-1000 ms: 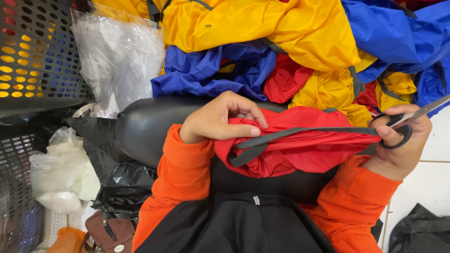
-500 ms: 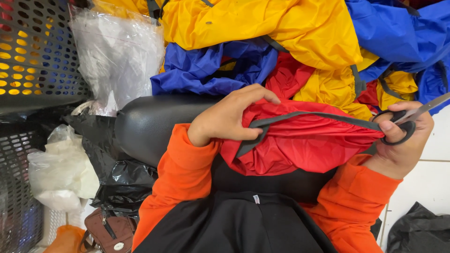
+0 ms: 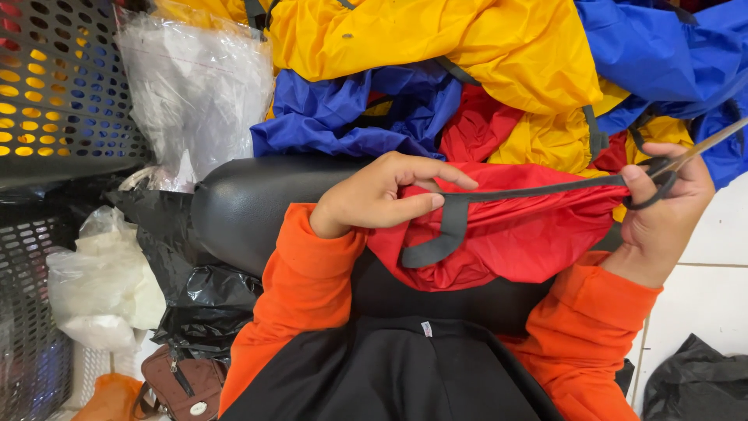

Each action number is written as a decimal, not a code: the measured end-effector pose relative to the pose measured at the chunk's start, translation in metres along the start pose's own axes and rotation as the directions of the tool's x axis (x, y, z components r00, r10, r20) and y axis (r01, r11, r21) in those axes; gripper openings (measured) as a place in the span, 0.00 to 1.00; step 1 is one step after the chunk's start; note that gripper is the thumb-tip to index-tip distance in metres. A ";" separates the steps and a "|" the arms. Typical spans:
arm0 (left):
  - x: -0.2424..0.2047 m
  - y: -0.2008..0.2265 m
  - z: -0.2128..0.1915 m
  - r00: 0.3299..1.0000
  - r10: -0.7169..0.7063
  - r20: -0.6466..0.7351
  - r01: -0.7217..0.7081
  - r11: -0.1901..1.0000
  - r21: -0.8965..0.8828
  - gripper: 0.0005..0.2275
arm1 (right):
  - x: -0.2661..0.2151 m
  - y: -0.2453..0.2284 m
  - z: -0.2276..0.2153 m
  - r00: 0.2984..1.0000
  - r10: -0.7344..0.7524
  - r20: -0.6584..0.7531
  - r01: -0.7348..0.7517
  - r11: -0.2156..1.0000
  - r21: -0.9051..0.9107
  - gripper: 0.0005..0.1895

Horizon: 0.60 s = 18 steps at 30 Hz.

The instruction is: The person trims the black drawstring of a red jacket using scissors. After cutting the excess string, they wipe the surface of the jacket with a yellow sponge.

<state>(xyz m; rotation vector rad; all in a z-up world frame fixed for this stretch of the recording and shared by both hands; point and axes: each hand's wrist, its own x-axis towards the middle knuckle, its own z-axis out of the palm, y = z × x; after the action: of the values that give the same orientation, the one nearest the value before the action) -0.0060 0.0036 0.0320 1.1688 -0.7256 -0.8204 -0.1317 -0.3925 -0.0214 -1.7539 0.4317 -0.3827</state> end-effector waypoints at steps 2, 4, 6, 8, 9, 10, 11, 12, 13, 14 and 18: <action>-0.001 -0.001 -0.002 1.000 0.015 0.022 -0.015 1.000 -0.021 0.16 | -0.001 -0.003 0.004 1.000 -0.018 0.020 0.019 0.998 -0.052 0.19; -0.002 -0.002 -0.003 0.999 0.029 0.043 -0.027 0.999 -0.044 0.17 | -0.001 -0.006 0.007 0.999 -0.034 0.041 0.038 0.994 -0.104 0.18; -0.002 -0.003 -0.004 0.995 0.055 0.078 -0.048 0.996 -0.080 0.19 | -0.001 -0.007 0.009 0.997 -0.007 0.078 0.018 0.990 -0.136 0.20; -0.002 -0.004 0.000 0.999 0.038 0.038 -0.034 0.993 -0.111 0.22 | -0.001 -0.004 0.009 0.995 -0.013 0.100 0.028 0.989 -0.145 0.23; -0.002 -0.004 0.002 1.000 0.021 -0.002 -0.021 0.989 -0.143 0.25 | -0.001 -0.002 0.008 0.992 -0.019 0.121 0.037 0.988 -0.153 0.27; -0.001 -0.004 0.001 1.000 0.021 -0.001 -0.021 0.989 -0.143 0.25 | -0.004 -0.009 0.014 0.993 -0.019 0.120 0.038 0.988 -0.153 0.27; 0.000 -0.004 0.001 0.999 0.037 -0.035 -0.040 0.997 -0.069 0.19 | -0.006 -0.016 0.021 0.989 -0.100 0.112 0.120 0.976 -0.181 0.31; 0.001 -0.003 0.000 0.996 0.056 -0.068 -0.056 0.998 0.006 0.14 | -0.008 -0.023 0.027 0.978 -0.181 0.106 0.200 0.957 -0.209 0.35; 0.002 -0.006 0.000 0.996 0.056 -0.071 -0.056 0.998 0.007 0.14 | -0.009 -0.021 0.023 0.977 -0.182 0.109 0.201 0.957 -0.208 0.35; 0.003 -0.010 0.000 0.996 0.064 -0.066 -0.063 0.998 0.015 0.13 | -0.009 -0.019 0.019 0.950 -0.298 0.088 0.311 0.924 -0.222 0.37; 0.003 -0.011 0.002 1.000 0.003 -0.023 -0.005 0.997 -0.081 0.12 | -0.023 -0.016 0.022 0.894 -0.440 0.086 0.448 0.876 -0.180 0.38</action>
<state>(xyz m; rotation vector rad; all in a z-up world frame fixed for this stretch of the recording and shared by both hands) -0.0076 -0.0021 0.0224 1.1016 -0.6693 -0.8244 -0.1402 -0.3598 -0.0115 -2.0502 0.0256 -0.6454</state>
